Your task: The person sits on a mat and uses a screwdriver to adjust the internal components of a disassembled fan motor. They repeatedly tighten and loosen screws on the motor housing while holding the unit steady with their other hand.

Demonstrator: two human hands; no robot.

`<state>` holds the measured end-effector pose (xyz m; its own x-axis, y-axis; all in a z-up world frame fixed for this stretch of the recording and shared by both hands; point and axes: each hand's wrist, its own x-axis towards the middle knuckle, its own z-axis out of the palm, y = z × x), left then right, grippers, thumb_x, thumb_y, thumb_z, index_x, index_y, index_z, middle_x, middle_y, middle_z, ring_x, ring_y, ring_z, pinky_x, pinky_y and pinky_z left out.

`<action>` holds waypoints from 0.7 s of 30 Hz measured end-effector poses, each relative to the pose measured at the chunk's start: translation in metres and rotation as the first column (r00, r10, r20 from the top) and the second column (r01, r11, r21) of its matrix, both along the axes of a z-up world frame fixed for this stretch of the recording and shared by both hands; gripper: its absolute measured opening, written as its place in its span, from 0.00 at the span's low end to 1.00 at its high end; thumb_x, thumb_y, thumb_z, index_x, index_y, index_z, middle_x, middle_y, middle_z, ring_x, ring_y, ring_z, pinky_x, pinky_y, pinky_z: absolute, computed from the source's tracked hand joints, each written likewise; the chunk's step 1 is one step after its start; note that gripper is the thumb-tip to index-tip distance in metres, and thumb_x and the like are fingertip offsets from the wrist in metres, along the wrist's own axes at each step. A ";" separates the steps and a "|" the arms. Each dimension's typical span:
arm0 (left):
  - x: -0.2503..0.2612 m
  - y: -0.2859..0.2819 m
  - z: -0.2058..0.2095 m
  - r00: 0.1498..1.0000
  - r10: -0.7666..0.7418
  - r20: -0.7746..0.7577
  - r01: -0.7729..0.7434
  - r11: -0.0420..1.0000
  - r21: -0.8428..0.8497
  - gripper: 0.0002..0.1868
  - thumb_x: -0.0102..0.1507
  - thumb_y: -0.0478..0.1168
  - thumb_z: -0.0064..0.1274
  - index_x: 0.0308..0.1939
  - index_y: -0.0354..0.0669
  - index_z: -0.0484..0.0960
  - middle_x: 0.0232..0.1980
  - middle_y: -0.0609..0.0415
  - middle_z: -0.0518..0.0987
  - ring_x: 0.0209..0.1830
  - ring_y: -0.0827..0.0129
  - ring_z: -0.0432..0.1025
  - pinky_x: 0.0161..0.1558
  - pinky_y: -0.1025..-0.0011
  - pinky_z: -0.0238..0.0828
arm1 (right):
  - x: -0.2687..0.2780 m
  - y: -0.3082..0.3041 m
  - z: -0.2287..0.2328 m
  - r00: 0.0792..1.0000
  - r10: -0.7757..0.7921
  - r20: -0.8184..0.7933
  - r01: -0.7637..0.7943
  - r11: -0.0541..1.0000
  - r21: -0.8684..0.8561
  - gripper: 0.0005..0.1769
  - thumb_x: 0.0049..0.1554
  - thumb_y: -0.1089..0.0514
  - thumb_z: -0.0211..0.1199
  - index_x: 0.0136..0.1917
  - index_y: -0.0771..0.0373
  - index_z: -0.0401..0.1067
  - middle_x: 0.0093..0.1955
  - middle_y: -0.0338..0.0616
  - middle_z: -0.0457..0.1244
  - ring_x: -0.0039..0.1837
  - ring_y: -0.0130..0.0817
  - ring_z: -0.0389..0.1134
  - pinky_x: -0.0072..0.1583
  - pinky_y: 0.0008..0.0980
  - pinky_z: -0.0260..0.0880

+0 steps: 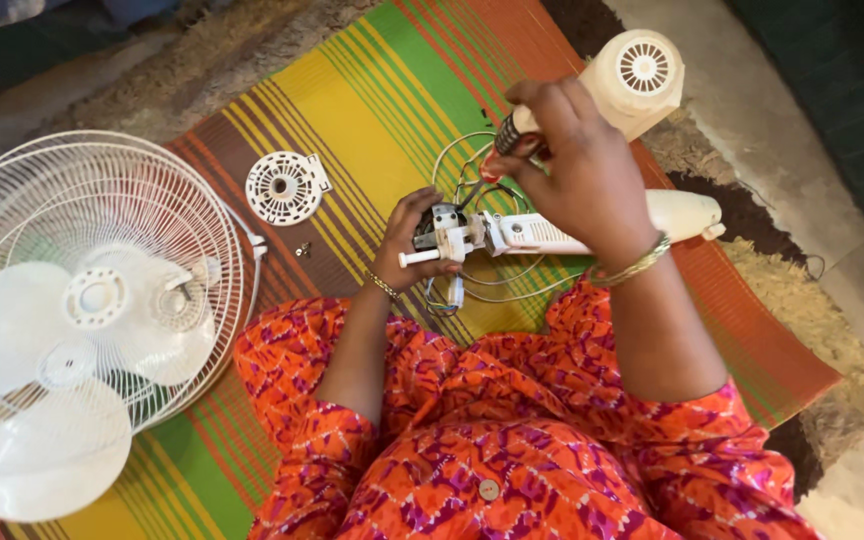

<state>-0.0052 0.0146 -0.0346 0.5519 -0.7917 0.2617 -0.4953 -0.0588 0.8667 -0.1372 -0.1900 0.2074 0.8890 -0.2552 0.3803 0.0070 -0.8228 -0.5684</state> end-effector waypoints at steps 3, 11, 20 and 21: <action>0.000 -0.001 -0.004 0.999 0.025 -0.039 -0.023 0.999 0.043 0.57 0.45 0.61 0.77 0.73 0.46 0.69 0.74 0.41 0.63 0.76 0.44 0.60 0.73 0.53 0.59 | 0.010 0.016 -0.008 0.895 -0.390 -0.216 0.326 0.903 -0.280 0.33 0.58 0.35 0.71 0.59 0.60 0.63 0.49 0.43 0.65 0.47 0.43 0.74 0.47 0.39 0.73; 0.007 -0.009 -0.008 0.979 0.040 -0.202 -0.022 0.996 0.089 0.57 0.43 0.63 0.74 0.71 0.48 0.69 0.67 0.45 0.68 0.72 0.50 0.65 0.72 0.57 0.63 | -0.008 0.031 0.017 0.952 0.075 0.297 0.075 0.883 -0.464 0.26 0.54 0.61 0.64 0.65 0.64 0.64 0.61 0.60 0.62 0.53 0.53 0.72 0.47 0.41 0.74; 0.030 -0.034 -0.027 0.959 0.059 -0.277 -0.061 0.998 0.002 0.49 0.47 0.55 0.76 0.69 0.45 0.72 0.66 0.44 0.70 0.68 0.54 0.68 0.67 0.60 0.69 | 0.015 0.000 0.005 0.903 -0.376 -0.207 0.302 0.899 -0.316 0.32 0.59 0.38 0.71 0.62 0.63 0.65 0.58 0.55 0.62 0.51 0.53 0.71 0.46 0.50 0.70; 0.033 -0.037 -0.028 0.952 0.047 -0.302 -0.055 0.998 -0.018 0.48 0.48 0.54 0.76 0.68 0.45 0.73 0.65 0.44 0.71 0.67 0.55 0.70 0.65 0.61 0.71 | 0.012 -0.007 0.002 0.952 -0.285 -0.110 0.244 0.926 -0.287 0.32 0.60 0.44 0.74 0.65 0.64 0.63 0.59 0.58 0.61 0.50 0.56 0.70 0.44 0.51 0.69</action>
